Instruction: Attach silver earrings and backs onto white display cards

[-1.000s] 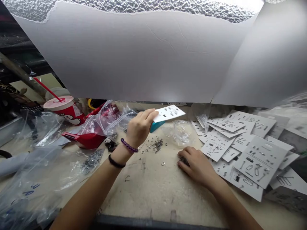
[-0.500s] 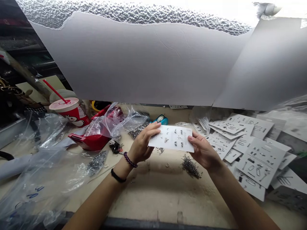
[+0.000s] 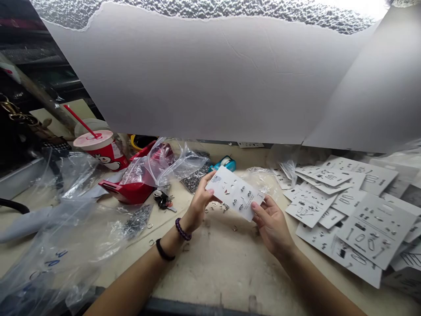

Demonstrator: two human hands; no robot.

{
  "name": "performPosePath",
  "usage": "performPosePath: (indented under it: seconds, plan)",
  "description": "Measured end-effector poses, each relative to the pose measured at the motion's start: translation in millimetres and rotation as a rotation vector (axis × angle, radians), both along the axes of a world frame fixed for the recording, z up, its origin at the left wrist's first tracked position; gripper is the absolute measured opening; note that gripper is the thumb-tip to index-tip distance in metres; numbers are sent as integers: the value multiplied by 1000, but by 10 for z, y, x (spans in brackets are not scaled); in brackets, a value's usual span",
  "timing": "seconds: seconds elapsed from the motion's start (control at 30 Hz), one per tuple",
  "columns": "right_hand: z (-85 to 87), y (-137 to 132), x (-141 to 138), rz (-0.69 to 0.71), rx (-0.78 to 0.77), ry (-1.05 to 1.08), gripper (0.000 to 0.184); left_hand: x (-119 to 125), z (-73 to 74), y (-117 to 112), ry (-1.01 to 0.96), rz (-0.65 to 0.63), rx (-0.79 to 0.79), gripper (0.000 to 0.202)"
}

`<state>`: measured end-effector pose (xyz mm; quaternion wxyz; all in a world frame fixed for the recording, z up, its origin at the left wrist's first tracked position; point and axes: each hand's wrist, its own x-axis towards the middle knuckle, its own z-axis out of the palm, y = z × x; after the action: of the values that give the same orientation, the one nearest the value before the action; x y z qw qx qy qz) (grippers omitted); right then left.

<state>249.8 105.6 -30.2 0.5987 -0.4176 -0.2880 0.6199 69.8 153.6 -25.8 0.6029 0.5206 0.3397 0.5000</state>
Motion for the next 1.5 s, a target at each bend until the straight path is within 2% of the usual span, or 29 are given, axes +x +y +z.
performPosePath:
  seconds: [0.07,0.13,0.23,0.3,0.37,0.43,0.5,0.57,0.6,0.67,0.7,0.77,0.83,0.9,0.97,1.03,1.07,1.13,1.2,1.23,1.3,1.4,1.43,1.5]
  plan:
    - [11,2,25,20,11,-25,32,36,36,-4,-28,8,-135,34]
    - [28,6,54,88,4,-12,30,54,70,-5,-83,-18,-210,26]
    - [43,10,87,187,0,2,30,47,91,1,-169,-68,-271,23]
    - [34,12,100,202,17,-61,30,30,76,10,-112,-62,-223,23]
    - [14,20,110,119,37,-198,31,12,43,17,63,5,-2,24]
    - [0,35,121,-21,36,-302,35,-4,-2,14,283,118,385,22]
    - [9,52,133,-84,24,-274,40,-15,-44,-4,487,204,805,23]
    - [40,63,144,11,25,-151,41,-18,-70,-38,662,208,1135,32]
    - [59,65,149,75,27,-99,39,-16,-76,-59,733,185,1249,36]
    - [89,64,159,134,38,-53,33,-4,-73,-104,809,121,1364,42]
    - [97,63,164,119,51,-59,30,4,-68,-126,807,79,1355,44]
    - [97,58,173,43,97,-101,26,30,-59,-163,706,12,1205,48]
    - [85,54,176,-4,144,-150,25,65,-57,-187,524,-40,908,56]
    - [76,49,171,-9,178,-192,26,106,-60,-193,364,-135,512,58]
    - [79,47,170,13,213,-232,27,144,-59,-181,300,-279,142,48]
    - [97,52,192,22,229,-305,32,168,-45,-155,270,-343,-74,38]
    - [111,57,218,13,222,-362,34,171,-31,-140,252,-318,-114,35]
    - [145,71,300,-22,197,-518,32,163,8,-107,204,-185,-127,32]
    - [180,84,408,21,189,-723,25,140,54,-79,168,-40,-122,30]
    - [197,88,461,97,203,-837,22,128,75,-68,154,19,-123,30]
    - [220,89,547,334,246,-1062,20,111,106,-56,130,96,-121,29]
    - [222,72,596,664,318,-1309,15,111,125,-64,126,118,-98,28]
    - [216,63,592,715,331,-1367,14,116,127,-71,130,113,-93,27]
    - [202,43,562,724,339,-1465,13,127,126,-83,133,109,-91,26]
